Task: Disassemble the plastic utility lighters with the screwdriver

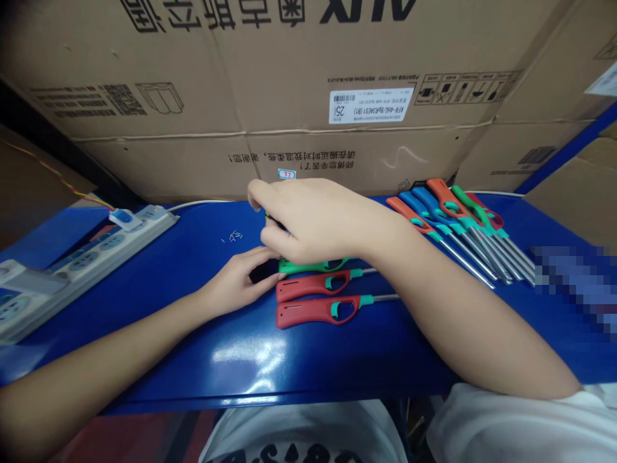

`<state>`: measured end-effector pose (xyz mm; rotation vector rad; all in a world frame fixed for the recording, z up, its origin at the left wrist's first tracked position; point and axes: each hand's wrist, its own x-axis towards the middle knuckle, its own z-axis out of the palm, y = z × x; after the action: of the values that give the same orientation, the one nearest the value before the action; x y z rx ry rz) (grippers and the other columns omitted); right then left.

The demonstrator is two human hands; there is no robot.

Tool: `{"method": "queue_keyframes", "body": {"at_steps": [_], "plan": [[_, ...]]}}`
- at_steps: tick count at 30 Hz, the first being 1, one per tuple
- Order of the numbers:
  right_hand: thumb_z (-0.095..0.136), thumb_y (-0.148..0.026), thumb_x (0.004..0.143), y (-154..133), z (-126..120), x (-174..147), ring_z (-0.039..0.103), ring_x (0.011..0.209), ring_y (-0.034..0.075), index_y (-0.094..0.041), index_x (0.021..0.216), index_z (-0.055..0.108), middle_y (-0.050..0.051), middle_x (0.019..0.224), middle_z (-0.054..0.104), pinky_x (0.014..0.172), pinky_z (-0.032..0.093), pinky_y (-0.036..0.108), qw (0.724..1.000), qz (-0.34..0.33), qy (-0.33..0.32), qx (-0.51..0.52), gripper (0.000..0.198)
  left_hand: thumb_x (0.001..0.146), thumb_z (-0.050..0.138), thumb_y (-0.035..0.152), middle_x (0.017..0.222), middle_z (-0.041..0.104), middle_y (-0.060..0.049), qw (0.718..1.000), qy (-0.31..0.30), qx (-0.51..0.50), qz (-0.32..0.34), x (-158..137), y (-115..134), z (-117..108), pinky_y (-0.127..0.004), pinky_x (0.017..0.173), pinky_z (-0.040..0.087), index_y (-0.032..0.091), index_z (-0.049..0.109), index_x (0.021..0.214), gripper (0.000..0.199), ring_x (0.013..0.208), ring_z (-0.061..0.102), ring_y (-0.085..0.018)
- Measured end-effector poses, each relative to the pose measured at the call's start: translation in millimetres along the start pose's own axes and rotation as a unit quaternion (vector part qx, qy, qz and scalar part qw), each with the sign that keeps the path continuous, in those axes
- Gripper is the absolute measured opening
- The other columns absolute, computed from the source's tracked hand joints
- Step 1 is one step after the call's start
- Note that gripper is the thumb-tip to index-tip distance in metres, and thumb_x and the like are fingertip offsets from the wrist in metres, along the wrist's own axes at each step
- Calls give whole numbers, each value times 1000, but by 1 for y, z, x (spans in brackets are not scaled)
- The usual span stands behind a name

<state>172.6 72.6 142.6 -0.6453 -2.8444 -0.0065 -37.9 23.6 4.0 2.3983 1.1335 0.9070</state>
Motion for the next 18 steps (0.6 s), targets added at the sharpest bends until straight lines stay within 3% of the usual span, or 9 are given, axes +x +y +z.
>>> {"method": "queue_keyframes", "body": {"at_steps": [6,9,11,15,18], "plan": [[44,-37,99,0,2,1,56,71,19,-17,111,60,8,91,70,63,32,31,999,-33,-10,2,29,92,69,23,112,75,-8,1000,21,-2,-12,1,1,0,-37,93,57,18,65,112,21,104,71,-23],[44,-27,96,-1,4,2,59,83,20,-15,117,57,10,104,70,69,36,31,999,-49,14,16,27,93,69,25,111,75,-6,1000,21,0,-19,1,1,0,-35,90,56,19,66,110,19,101,71,-22],[47,-29,95,-1,5,2,60,87,21,-14,122,54,11,109,69,70,37,31,999,-42,25,21,32,93,69,26,111,75,-6,1000,17,5,-19,1,1,0,-35,89,56,19,66,109,18,101,71,-23],[41,-40,102,0,6,3,57,71,20,-16,112,59,7,88,70,63,32,31,1000,-21,7,-4,32,92,70,26,103,75,-4,1000,13,13,-20,3,0,-1,-34,85,56,20,65,103,14,95,71,-22],[42,-33,100,-1,5,3,59,76,20,-17,112,59,8,96,71,64,32,31,999,-36,16,0,27,91,70,26,104,75,-5,999,6,-1,-32,5,0,-2,-33,86,55,20,65,101,13,96,72,-22]]}}
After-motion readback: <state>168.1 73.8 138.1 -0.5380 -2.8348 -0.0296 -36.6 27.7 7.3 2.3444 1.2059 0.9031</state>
